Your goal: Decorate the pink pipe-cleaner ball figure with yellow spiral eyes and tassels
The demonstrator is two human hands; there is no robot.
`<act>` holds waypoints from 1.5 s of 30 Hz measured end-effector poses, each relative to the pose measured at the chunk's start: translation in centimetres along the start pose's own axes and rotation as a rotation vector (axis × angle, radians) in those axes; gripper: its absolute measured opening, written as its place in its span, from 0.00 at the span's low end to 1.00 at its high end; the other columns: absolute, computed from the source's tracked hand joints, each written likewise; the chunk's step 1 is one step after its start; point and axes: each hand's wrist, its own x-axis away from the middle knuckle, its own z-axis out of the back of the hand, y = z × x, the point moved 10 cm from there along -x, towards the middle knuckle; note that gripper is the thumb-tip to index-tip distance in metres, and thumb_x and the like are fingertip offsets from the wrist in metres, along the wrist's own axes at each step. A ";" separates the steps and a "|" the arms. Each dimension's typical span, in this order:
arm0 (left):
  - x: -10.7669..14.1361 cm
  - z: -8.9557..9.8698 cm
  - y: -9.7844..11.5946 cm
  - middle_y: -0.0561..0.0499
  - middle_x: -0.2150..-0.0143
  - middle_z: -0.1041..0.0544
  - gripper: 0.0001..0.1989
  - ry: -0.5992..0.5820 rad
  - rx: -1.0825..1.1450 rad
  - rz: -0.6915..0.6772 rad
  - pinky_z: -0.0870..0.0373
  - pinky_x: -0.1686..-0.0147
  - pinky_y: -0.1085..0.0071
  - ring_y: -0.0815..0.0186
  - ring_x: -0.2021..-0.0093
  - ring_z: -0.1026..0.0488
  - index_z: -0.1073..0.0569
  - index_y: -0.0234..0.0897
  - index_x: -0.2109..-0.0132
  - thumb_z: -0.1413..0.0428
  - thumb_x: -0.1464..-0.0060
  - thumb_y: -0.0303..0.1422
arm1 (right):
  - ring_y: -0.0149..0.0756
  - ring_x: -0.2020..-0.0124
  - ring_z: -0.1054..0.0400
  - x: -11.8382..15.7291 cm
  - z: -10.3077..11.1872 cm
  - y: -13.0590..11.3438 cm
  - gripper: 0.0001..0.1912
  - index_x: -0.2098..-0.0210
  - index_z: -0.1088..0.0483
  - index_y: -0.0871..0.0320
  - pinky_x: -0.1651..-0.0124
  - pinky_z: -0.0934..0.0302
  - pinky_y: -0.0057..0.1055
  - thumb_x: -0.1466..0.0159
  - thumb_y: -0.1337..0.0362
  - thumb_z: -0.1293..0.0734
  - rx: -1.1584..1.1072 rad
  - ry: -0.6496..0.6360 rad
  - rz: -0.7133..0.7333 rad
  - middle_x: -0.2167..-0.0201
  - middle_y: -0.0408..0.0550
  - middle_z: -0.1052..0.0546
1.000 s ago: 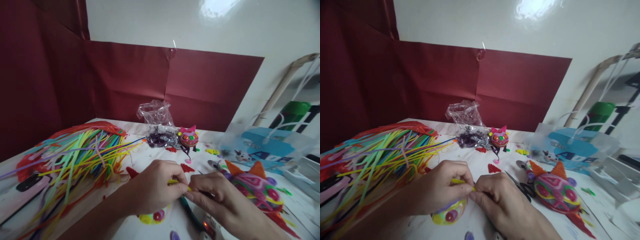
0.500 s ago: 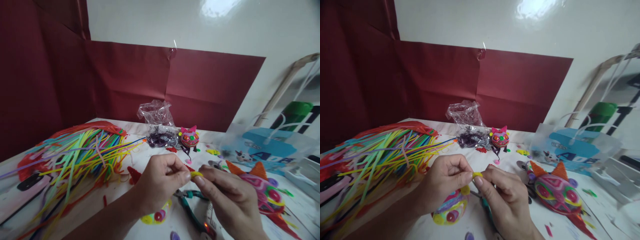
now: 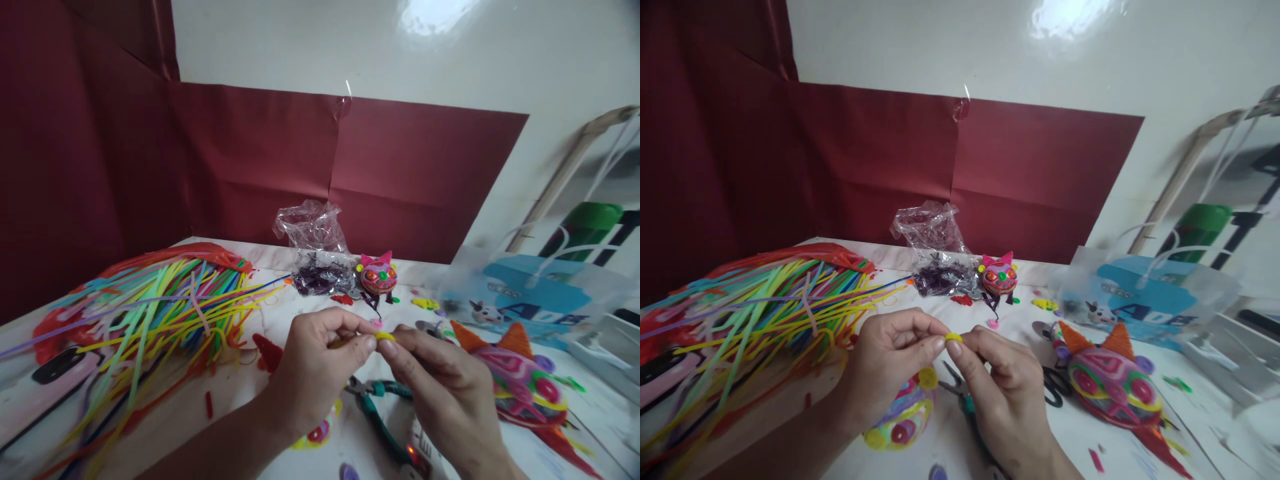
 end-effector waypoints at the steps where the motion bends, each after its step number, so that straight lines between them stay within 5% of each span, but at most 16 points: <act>1: 0.0 0.0 0.0 0.57 0.81 0.30 0.03 0.002 0.007 -0.006 0.45 0.81 0.83 0.78 0.80 0.39 0.24 0.33 0.71 0.43 0.56 0.26 | 0.24 0.82 0.45 0.0 0.0 -0.1 0.10 0.77 0.32 0.56 0.80 0.52 0.21 0.38 0.68 0.35 -0.005 0.008 -0.002 0.84 0.36 0.37; 8: 0.7 -0.9 -0.2 0.58 0.82 0.33 0.03 0.000 0.160 -0.003 0.44 0.81 0.83 0.78 0.81 0.40 0.27 0.32 0.74 0.42 0.56 0.28 | 0.25 0.83 0.42 0.8 0.1 0.3 0.11 0.79 0.31 0.56 0.80 0.48 0.20 0.40 0.68 0.34 -0.099 0.115 -0.062 0.85 0.37 0.35; 12: 0.6 -0.3 0.6 0.58 0.82 0.33 0.03 0.029 0.019 -0.045 0.44 0.81 0.82 0.77 0.81 0.41 0.28 0.33 0.72 0.45 0.54 0.28 | 0.25 0.84 0.44 0.7 -0.1 1.4 0.12 0.79 0.30 0.56 0.82 0.49 0.20 0.39 0.64 0.34 -0.145 0.109 -0.145 0.86 0.37 0.35; 19: 0.7 -1.2 2.9 0.53 0.74 0.25 0.09 -0.185 -0.715 -0.306 0.38 0.71 0.76 0.70 0.72 0.30 0.25 0.35 0.72 0.49 0.54 0.21 | 0.29 0.79 0.39 0.0 -2.9 1.3 0.14 0.76 0.33 0.58 0.76 0.46 0.24 0.36 0.62 0.40 0.146 -0.446 -0.167 0.81 0.41 0.31; 24: 1.0 -2.3 2.4 0.51 0.74 0.24 0.09 -0.252 -0.902 -0.358 0.38 0.72 0.74 0.68 0.72 0.29 0.26 0.34 0.73 0.50 0.53 0.21 | 0.31 0.79 0.39 0.9 -4.0 1.4 0.14 0.76 0.34 0.57 0.76 0.48 0.27 0.36 0.65 0.43 0.331 -0.628 -0.103 0.80 0.43 0.30; 28: 0.8 -2.0 2.8 0.53 0.75 0.25 0.08 -0.219 -0.850 -0.338 0.38 0.71 0.74 0.69 0.72 0.30 0.27 0.35 0.74 0.48 0.53 0.22 | 0.29 0.81 0.41 0.5 -3.5 0.6 0.15 0.79 0.38 0.57 0.77 0.48 0.26 0.36 0.67 0.43 0.309 -0.545 -0.021 0.82 0.41 0.33; 35: 0.2 -0.3 2.1 0.56 0.77 0.28 0.04 -0.122 -0.417 -0.128 0.38 0.73 0.77 0.72 0.74 0.33 0.28 0.35 0.73 0.45 0.52 0.28 | 0.25 0.82 0.43 -0.7 -1.2 -1.5 0.15 0.79 0.40 0.58 0.80 0.49 0.23 0.35 0.66 0.40 0.177 -0.274 0.045 0.84 0.38 0.37; 45: 0.7 -0.1 1.4 0.56 0.78 0.32 0.05 -0.027 -0.229 -0.106 0.41 0.76 0.78 0.74 0.76 0.37 0.28 0.33 0.73 0.45 0.52 0.29 | 0.26 0.82 0.41 0.0 0.3 -1.1 0.09 0.76 0.30 0.57 0.79 0.48 0.23 0.39 0.68 0.35 0.020 0.023 0.008 0.83 0.39 0.33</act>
